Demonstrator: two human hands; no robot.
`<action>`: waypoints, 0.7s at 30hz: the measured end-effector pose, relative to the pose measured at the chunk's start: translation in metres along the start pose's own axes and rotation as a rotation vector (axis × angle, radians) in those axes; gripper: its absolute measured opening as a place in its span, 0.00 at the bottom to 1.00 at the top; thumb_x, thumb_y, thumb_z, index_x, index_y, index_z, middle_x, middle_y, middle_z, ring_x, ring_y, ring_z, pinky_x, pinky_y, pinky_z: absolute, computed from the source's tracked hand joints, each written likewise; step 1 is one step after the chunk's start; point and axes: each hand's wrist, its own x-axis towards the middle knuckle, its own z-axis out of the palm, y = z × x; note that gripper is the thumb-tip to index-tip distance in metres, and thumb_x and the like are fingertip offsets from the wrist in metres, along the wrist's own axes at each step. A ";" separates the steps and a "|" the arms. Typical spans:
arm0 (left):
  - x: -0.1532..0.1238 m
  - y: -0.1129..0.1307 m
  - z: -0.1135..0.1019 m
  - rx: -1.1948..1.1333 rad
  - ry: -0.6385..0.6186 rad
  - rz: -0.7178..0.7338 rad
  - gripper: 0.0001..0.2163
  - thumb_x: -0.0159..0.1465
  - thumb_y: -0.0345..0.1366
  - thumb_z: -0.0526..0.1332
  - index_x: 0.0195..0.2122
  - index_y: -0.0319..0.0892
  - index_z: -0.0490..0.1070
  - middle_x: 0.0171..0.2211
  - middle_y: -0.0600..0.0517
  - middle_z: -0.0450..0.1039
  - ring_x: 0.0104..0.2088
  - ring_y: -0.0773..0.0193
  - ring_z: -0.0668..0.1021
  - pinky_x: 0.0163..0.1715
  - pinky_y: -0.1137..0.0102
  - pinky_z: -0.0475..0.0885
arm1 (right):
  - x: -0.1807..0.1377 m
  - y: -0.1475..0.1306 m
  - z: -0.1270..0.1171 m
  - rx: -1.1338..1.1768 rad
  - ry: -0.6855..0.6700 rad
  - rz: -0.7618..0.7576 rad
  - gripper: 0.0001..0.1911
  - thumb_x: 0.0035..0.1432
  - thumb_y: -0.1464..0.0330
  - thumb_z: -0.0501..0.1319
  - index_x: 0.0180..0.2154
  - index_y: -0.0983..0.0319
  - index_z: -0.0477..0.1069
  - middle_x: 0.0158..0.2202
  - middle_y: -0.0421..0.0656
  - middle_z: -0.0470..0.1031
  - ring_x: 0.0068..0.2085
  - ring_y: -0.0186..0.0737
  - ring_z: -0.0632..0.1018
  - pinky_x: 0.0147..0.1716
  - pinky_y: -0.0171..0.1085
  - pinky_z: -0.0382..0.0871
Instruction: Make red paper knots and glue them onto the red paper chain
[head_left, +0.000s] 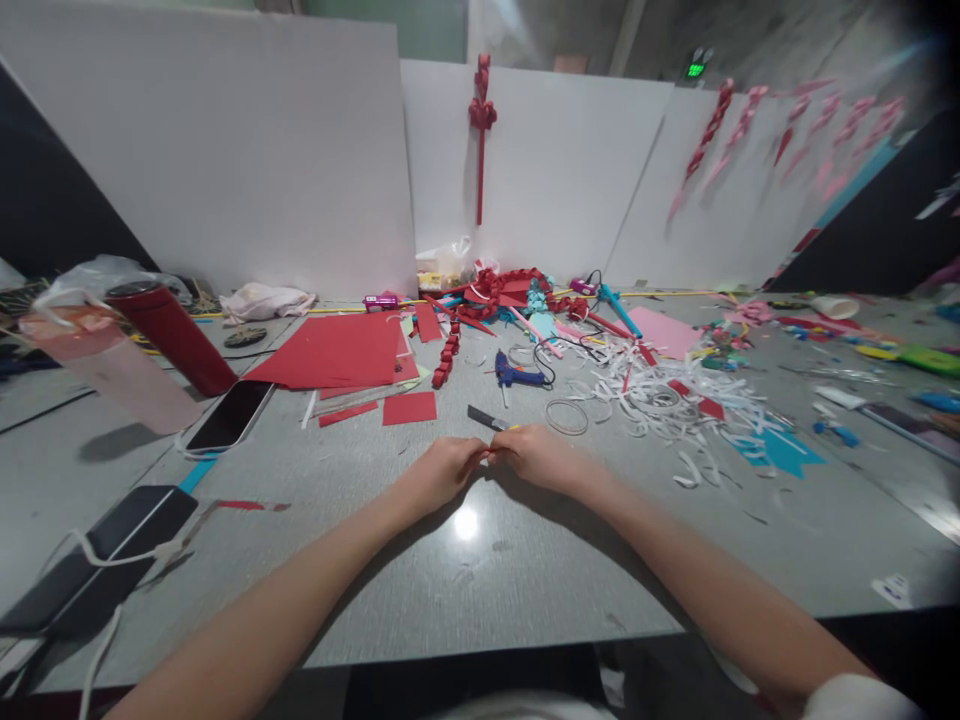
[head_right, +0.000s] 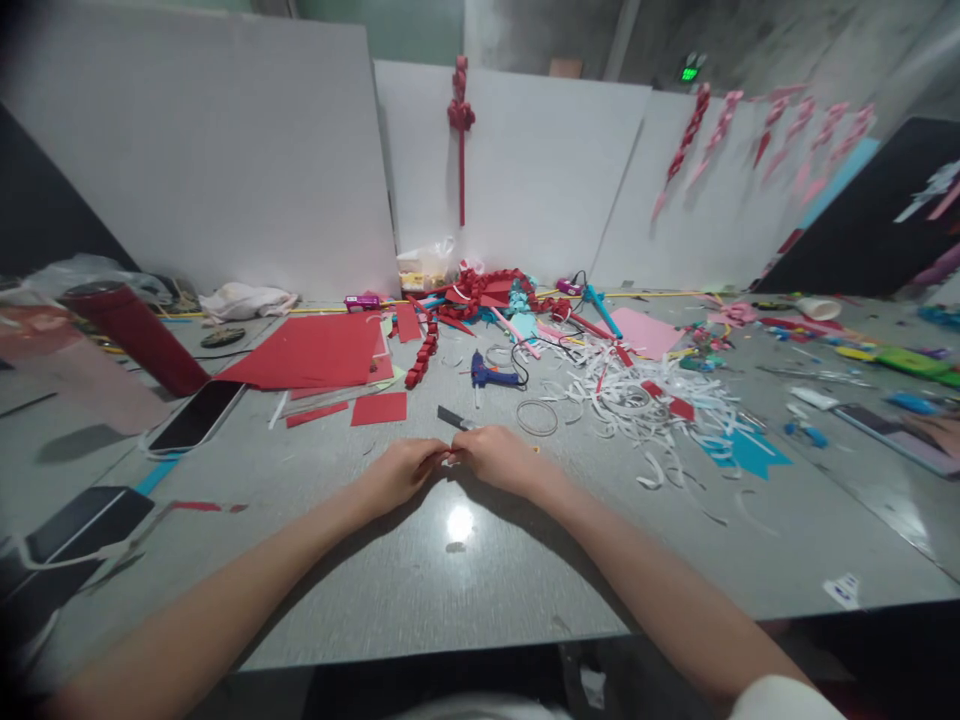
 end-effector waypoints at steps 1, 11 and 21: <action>0.000 0.001 0.000 -0.001 0.002 -0.001 0.09 0.71 0.31 0.57 0.42 0.42 0.77 0.34 0.47 0.80 0.32 0.60 0.79 0.33 0.70 0.65 | 0.000 0.002 0.001 -0.003 0.011 -0.010 0.10 0.67 0.76 0.59 0.35 0.62 0.77 0.33 0.45 0.80 0.33 0.38 0.77 0.33 0.35 0.58; 0.005 0.000 -0.009 -0.033 0.050 -0.093 0.15 0.74 0.41 0.55 0.41 0.40 0.80 0.26 0.49 0.77 0.25 0.64 0.74 0.28 0.71 0.61 | -0.003 0.025 -0.002 -0.056 0.045 0.077 0.19 0.73 0.61 0.58 0.32 0.62 0.78 0.26 0.45 0.78 0.27 0.40 0.76 0.29 0.36 0.54; 0.007 -0.002 -0.012 -0.174 0.083 -0.143 0.16 0.73 0.42 0.56 0.32 0.41 0.77 0.24 0.52 0.75 0.25 0.65 0.75 0.30 0.71 0.65 | -0.004 0.036 -0.005 -0.017 0.020 0.034 0.11 0.71 0.71 0.59 0.35 0.62 0.77 0.29 0.44 0.79 0.30 0.38 0.76 0.29 0.35 0.55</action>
